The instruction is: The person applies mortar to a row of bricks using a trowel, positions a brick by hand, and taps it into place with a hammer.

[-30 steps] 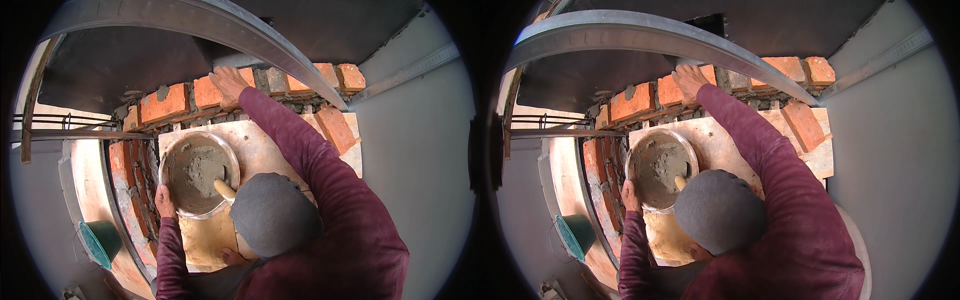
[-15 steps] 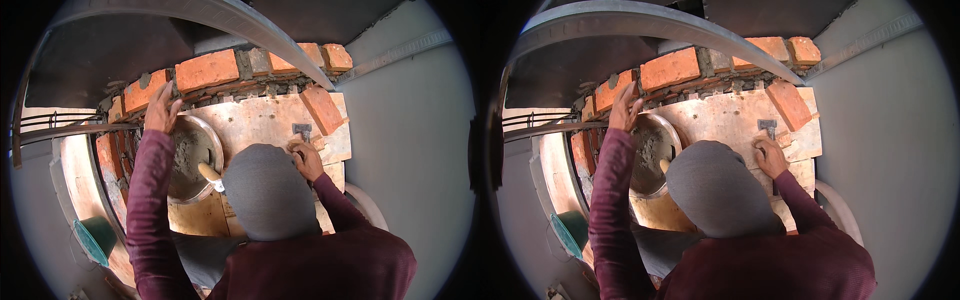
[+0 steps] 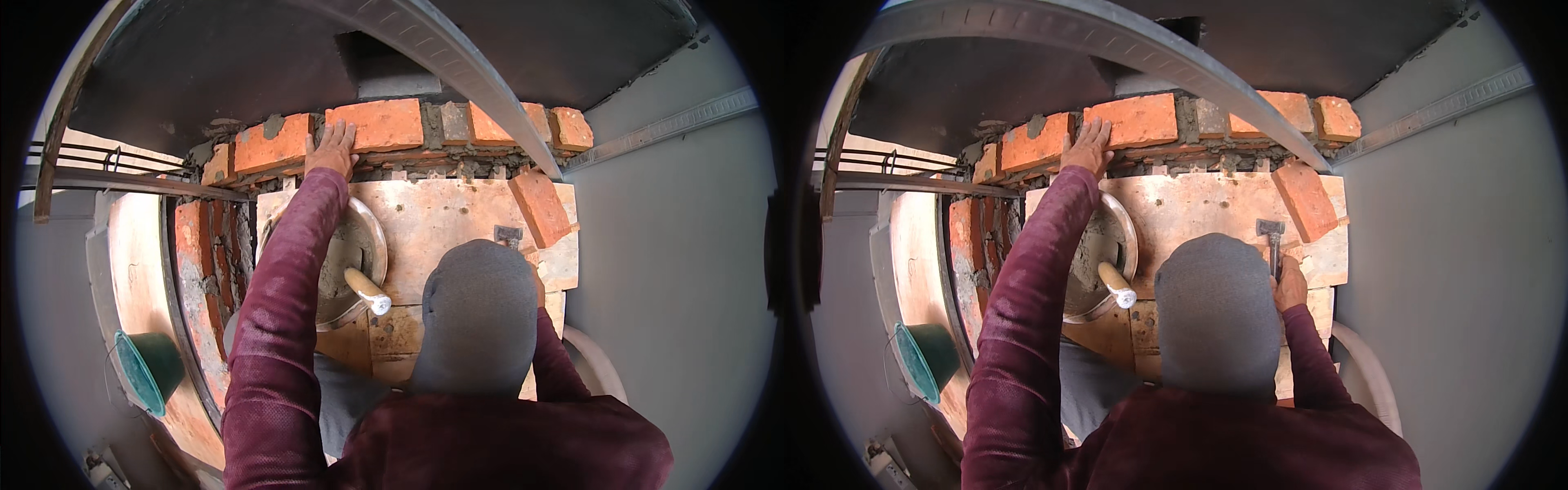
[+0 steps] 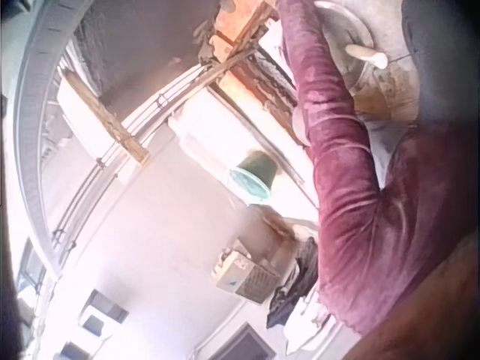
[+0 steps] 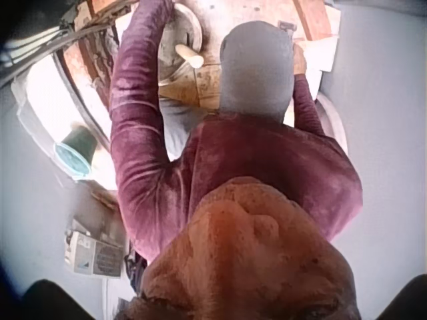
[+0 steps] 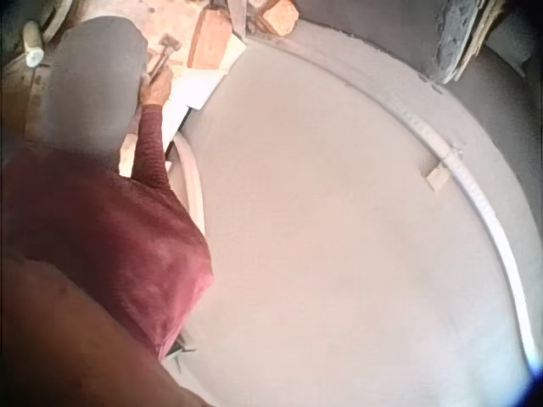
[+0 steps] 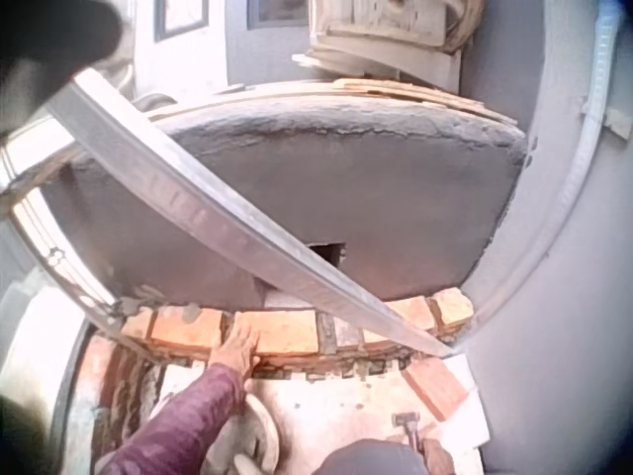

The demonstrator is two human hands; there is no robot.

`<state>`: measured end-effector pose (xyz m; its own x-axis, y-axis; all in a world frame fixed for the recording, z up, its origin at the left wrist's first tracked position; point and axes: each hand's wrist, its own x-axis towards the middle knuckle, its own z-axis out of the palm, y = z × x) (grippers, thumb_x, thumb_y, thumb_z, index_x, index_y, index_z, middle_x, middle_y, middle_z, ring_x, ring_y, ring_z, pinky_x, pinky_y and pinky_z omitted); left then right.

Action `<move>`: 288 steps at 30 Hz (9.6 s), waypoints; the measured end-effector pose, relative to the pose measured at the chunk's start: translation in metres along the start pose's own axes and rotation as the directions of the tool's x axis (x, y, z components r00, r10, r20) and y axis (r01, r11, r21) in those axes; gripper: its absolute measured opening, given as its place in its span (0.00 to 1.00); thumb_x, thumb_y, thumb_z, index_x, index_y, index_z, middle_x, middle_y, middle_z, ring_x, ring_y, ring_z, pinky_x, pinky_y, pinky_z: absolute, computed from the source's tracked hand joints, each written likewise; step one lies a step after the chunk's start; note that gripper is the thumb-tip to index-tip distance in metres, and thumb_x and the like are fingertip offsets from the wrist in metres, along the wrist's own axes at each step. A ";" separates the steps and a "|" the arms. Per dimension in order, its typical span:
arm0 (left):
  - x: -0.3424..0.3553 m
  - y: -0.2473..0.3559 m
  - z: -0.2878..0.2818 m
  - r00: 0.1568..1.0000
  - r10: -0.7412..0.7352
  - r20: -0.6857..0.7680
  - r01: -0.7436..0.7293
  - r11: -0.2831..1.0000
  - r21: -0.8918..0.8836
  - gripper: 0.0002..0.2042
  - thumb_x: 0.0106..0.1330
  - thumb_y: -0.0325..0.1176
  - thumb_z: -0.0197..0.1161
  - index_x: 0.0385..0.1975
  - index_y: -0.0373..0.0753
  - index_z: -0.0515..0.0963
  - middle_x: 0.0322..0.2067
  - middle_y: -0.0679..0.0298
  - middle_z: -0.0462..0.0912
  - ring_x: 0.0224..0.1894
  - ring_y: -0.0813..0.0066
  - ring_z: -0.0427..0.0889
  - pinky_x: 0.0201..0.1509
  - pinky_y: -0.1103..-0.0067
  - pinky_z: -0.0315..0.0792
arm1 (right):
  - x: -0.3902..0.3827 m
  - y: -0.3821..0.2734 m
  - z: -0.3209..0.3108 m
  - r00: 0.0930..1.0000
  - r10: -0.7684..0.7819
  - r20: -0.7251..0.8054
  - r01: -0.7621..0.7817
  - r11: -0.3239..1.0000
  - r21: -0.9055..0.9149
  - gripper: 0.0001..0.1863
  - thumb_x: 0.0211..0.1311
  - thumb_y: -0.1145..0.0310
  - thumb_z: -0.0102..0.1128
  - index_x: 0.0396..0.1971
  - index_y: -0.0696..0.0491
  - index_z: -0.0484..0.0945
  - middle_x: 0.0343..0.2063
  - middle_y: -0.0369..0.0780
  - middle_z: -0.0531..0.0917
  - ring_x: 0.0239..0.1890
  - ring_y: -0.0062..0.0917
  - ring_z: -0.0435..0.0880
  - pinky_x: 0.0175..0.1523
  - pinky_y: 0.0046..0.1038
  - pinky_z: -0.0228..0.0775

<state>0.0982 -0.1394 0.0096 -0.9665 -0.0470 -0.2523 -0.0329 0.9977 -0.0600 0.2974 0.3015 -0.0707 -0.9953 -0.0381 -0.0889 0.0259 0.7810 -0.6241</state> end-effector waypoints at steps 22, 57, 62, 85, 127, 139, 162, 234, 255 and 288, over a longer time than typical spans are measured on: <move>0.002 -0.012 -0.004 1.000 -0.014 0.002 0.015 0.997 -0.075 0.35 0.62 0.19 0.48 0.69 0.57 0.54 0.72 0.75 0.49 0.73 0.75 0.47 0.73 0.55 0.44 | 0.144 -0.197 0.007 0.913 -0.299 0.279 0.183 0.909 0.375 0.18 0.72 0.56 0.38 0.38 0.58 0.69 0.16 0.44 0.70 0.22 0.36 0.75 0.32 0.38 0.65; -0.571 -0.336 0.046 -0.340 -0.895 0.290 -0.298 -0.189 -0.935 0.14 0.65 0.42 0.62 0.42 0.40 0.77 0.29 0.69 0.75 0.26 0.81 0.71 0.24 0.83 0.65 | 0.068 -0.057 0.091 0.941 -0.085 0.328 0.234 0.863 -0.447 0.21 0.70 0.50 0.42 0.39 0.54 0.72 0.22 0.44 0.76 0.22 0.37 0.77 0.32 0.37 0.70; -0.628 -0.398 0.077 -0.609 -0.779 0.145 -0.311 0.068 -0.948 0.14 0.59 0.35 0.67 0.40 0.36 0.74 0.33 0.64 0.76 0.34 0.75 0.74 0.35 0.79 0.69 | 0.074 -0.047 0.091 0.970 -0.006 0.243 0.117 0.888 -0.446 0.20 0.70 0.51 0.44 0.38 0.54 0.72 0.21 0.42 0.76 0.22 0.34 0.77 0.32 0.35 0.70; -0.293 -0.144 0.082 0.969 -0.091 0.231 0.194 -0.298 -0.935 0.24 0.61 0.53 0.64 0.39 0.38 0.67 0.31 0.63 0.77 0.31 0.78 0.81 0.34 0.80 0.80 | 0.093 -0.402 0.055 0.050 -0.047 0.998 0.932 0.361 -0.030 0.32 0.63 0.39 0.50 0.42 0.58 0.75 0.33 0.51 0.81 0.38 0.44 0.81 0.45 0.38 0.73; -0.528 -0.316 -0.235 0.887 -0.391 -0.246 -0.462 -0.760 -0.457 0.09 0.68 0.23 0.49 0.38 0.32 0.55 0.46 0.48 0.60 0.67 0.46 0.52 0.74 0.48 0.42 | 0.094 -0.610 0.075 0.167 -0.623 0.764 0.395 0.753 0.527 0.25 0.70 0.49 0.45 0.39 0.60 0.75 0.24 0.43 0.81 0.20 0.28 0.82 0.23 0.29 0.77; -0.404 -0.158 -0.296 0.891 0.073 -0.448 -0.183 -0.845 -0.502 0.14 0.67 0.33 0.55 0.38 0.30 0.58 0.43 0.49 0.65 0.60 0.50 0.65 0.68 0.43 0.52 | 0.079 -0.517 -0.058 0.329 -0.749 0.575 0.069 0.627 0.776 0.18 0.67 0.61 0.55 0.45 0.62 0.73 0.28 0.40 0.80 0.20 0.14 0.80 0.22 0.14 0.80; -0.314 -0.033 -0.305 0.835 0.190 -0.517 -0.208 -0.761 -0.615 0.35 0.66 0.29 0.54 0.64 0.22 0.39 0.22 0.70 0.67 0.30 0.74 0.73 0.72 0.54 0.48 | 0.064 -0.370 -0.176 0.782 -0.589 0.204 0.131 0.475 0.870 0.24 0.63 0.74 0.54 0.57 0.68 0.63 0.48 0.48 0.79 0.49 0.27 0.82 0.53 0.28 0.77; -0.559 -0.277 -0.252 0.735 -0.639 -0.228 -0.637 -0.533 -0.557 0.16 0.60 0.43 0.63 0.20 0.41 0.68 0.16 0.70 0.69 0.28 0.71 0.78 0.64 0.55 0.61 | 0.070 -0.455 -0.017 0.125 -0.414 0.902 0.599 0.756 0.264 0.15 0.64 0.67 0.55 0.45 0.61 0.74 0.20 0.35 0.76 0.18 0.18 0.76 0.25 0.21 0.69; -0.793 -0.447 -0.048 -0.126 -0.887 0.445 -0.824 -0.156 -0.545 0.23 0.52 0.38 0.70 0.28 0.37 0.59 0.21 0.66 0.57 0.24 0.71 0.64 0.64 0.40 0.55 | 0.048 -0.426 0.069 -0.016 -0.013 1.000 0.986 0.168 0.018 0.32 0.56 0.47 0.62 0.48 0.61 0.71 0.29 0.56 0.81 0.36 0.50 0.82 0.44 0.41 0.74; -0.219 -0.154 0.107 0.950 -0.307 0.054 0.124 0.212 -0.969 0.27 0.68 0.57 0.54 0.47 0.35 0.73 0.42 0.61 0.79 0.41 0.79 0.76 0.43 0.79 0.73 | 0.110 -0.376 0.092 0.270 -0.361 0.892 0.946 -0.072 -0.316 0.09 0.62 0.67 0.47 0.36 0.57 0.71 0.24 0.43 0.82 0.30 0.35 0.84 0.33 0.32 0.75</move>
<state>0.3422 -0.2884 -0.0288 -0.8946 -0.3532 -0.2738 -0.3733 0.2538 0.8923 0.1864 -0.0537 0.0827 -0.1954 -0.8487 -0.4914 -0.9729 0.1047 0.2059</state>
